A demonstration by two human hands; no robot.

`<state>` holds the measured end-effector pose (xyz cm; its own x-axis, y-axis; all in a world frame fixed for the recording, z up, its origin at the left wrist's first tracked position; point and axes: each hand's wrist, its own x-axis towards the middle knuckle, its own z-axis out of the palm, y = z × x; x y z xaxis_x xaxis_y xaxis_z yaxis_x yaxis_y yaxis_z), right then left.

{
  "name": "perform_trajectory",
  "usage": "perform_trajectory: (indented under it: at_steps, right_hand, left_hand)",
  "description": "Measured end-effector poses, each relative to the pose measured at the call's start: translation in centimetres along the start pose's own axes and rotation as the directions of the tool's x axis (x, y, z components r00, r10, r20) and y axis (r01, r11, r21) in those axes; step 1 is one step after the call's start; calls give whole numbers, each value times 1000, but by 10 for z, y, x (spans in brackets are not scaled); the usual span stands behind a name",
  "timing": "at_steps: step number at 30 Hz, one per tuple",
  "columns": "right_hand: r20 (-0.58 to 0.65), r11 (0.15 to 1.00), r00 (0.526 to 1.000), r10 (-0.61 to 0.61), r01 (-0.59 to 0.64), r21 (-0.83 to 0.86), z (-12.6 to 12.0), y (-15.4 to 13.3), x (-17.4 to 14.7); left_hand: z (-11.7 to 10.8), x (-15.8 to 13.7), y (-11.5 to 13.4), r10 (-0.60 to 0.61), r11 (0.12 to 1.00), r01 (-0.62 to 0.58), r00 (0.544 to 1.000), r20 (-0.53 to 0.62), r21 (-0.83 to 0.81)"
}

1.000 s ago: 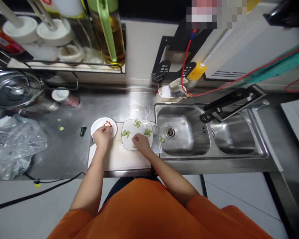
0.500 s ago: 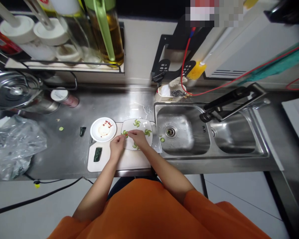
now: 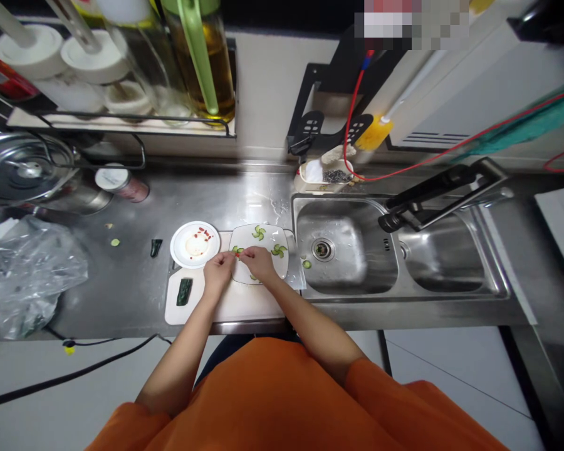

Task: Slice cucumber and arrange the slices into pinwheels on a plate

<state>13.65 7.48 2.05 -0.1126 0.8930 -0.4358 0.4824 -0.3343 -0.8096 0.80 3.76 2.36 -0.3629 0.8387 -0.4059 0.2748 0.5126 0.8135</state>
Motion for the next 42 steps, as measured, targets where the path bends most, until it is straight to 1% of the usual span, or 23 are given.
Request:
perform_trajectory:
  at_steps: [3, 5, 9, 12, 18, 21, 28, 35, 42]
  right_hand:
    - [-46, 999, 998, 33, -34, -24, 3, 1, 1]
    - [-64, 998, 997, 50, -52, -31, 6, 2, 2]
    - [-101, 995, 994, 47, -55, -85, 11, 3, 4]
    - [-101, 991, 994, 46, -58, -124, 13, 1, 4]
    - [-91, 987, 992, 84, -96, -131, 13, -7, 3]
    - [-92, 984, 991, 93, -106, -142, 13, -9, 2]
    - [-107, 982, 988, 107, -122, -143, 15, -9, 1]
    - [-117, 979, 990, 72, -93, -180, 12, -7, 1]
    - [-139, 984, 990, 24, -48, -172, 13, -5, 1]
  left_hand:
    - [-2, 3, -1, 51, 995, -44, 996, -71, 92]
    - [-3, 4, -1, 125, 979, -107, 987, -97, 173]
    - [-3, 7, -3, 313, 913, -280, 947, -69, 297]
    - [-1, 9, -5, 379, 880, -349, 925, -32, 322]
    - [1, 10, -8, 410, 858, -395, 912, 26, 327]
    - [2, 10, -9, 423, 855, -411, 906, 31, 316]
    - [3, 14, -12, 413, 853, -401, 910, 35, 334]
    - [3, 17, -14, 423, 835, -416, 904, 63, 361]
    - [4, 17, -15, 456, 824, -448, 888, 61, 348]
